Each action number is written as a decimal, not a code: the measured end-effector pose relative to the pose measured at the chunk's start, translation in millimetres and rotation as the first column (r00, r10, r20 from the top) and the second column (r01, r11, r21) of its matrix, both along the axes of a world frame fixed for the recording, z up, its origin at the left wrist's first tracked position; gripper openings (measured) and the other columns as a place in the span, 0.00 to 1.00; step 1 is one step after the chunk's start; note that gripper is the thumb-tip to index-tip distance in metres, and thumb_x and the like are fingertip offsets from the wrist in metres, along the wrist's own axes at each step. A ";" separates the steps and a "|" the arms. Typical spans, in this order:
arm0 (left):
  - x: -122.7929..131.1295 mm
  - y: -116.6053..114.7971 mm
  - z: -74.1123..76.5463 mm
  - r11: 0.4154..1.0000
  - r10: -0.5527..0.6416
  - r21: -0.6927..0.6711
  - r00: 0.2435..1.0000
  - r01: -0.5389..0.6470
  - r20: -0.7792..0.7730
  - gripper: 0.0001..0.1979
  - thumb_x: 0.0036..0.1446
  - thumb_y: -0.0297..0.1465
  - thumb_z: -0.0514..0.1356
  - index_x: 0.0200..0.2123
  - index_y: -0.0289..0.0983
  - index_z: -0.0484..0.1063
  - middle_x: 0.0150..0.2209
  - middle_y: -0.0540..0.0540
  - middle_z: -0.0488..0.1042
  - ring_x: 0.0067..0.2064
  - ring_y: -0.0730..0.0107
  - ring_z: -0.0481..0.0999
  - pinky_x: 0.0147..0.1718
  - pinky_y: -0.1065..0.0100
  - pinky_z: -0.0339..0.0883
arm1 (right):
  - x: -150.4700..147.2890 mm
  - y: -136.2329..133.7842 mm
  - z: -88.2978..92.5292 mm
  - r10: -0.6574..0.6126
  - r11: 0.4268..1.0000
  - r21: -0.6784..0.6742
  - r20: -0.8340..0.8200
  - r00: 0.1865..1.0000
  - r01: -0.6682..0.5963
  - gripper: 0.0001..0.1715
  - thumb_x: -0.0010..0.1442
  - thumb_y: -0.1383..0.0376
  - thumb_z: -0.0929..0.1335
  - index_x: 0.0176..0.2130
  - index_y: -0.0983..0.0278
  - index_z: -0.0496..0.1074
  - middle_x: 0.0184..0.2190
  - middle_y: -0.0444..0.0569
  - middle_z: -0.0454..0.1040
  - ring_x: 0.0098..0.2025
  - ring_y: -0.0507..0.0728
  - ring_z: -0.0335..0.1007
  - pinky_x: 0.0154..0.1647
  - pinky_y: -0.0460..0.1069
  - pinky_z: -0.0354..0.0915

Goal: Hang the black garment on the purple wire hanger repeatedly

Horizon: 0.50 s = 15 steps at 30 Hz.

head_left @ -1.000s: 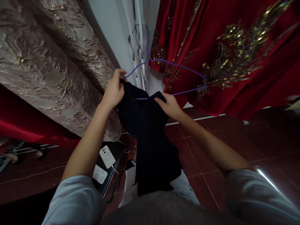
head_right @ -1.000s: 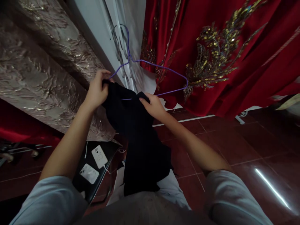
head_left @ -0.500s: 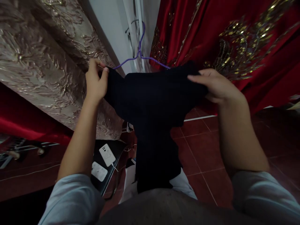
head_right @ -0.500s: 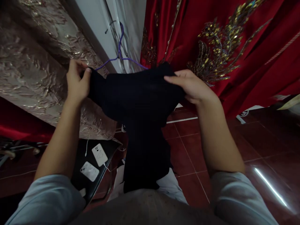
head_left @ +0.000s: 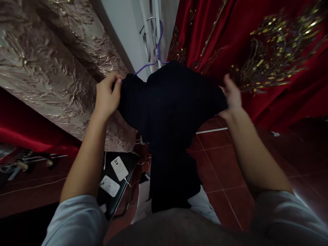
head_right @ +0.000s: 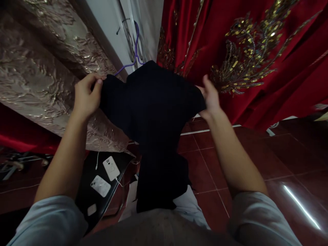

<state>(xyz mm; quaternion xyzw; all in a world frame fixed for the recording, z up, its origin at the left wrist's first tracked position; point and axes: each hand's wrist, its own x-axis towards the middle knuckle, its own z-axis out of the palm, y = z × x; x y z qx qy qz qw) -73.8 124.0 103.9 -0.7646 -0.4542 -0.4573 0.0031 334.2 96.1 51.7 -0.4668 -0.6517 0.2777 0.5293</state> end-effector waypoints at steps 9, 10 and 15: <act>72.2 -3.2 9.2 0.983 -0.178 0.045 0.984 0.177 0.021 0.15 0.69 0.42 0.58 0.55 0.45 0.74 0.59 0.44 0.74 0.66 0.52 0.69 0.67 0.52 0.61 | -24.0 -44.4 56.4 0.058 0.996 -0.052 -0.241 0.969 -0.072 0.19 0.63 0.48 0.72 0.34 0.61 0.76 0.34 0.54 0.79 0.41 0.62 0.77 0.39 0.57 0.72; 75.8 -7.8 11.4 0.980 -0.193 0.049 0.981 0.191 0.032 0.16 0.68 0.43 0.58 0.55 0.46 0.74 0.61 0.44 0.72 0.67 0.52 0.67 0.67 0.51 0.61 | -26.0 -47.1 56.6 0.024 0.999 -0.021 -0.254 0.967 -0.030 0.18 0.64 0.49 0.70 0.33 0.60 0.75 0.33 0.54 0.78 0.41 0.62 0.77 0.39 0.57 0.72; 83.5 -36.4 10.9 0.926 -0.357 -0.018 0.887 0.378 0.294 0.17 0.70 0.44 0.56 0.54 0.42 0.73 0.52 0.43 0.78 0.56 0.56 0.78 0.60 0.52 0.70 | -53.2 -78.5 40.3 -0.037 0.985 0.159 -0.188 0.982 0.068 0.13 0.66 0.54 0.68 0.36 0.59 0.73 0.36 0.50 0.75 0.42 0.61 0.75 0.45 0.57 0.71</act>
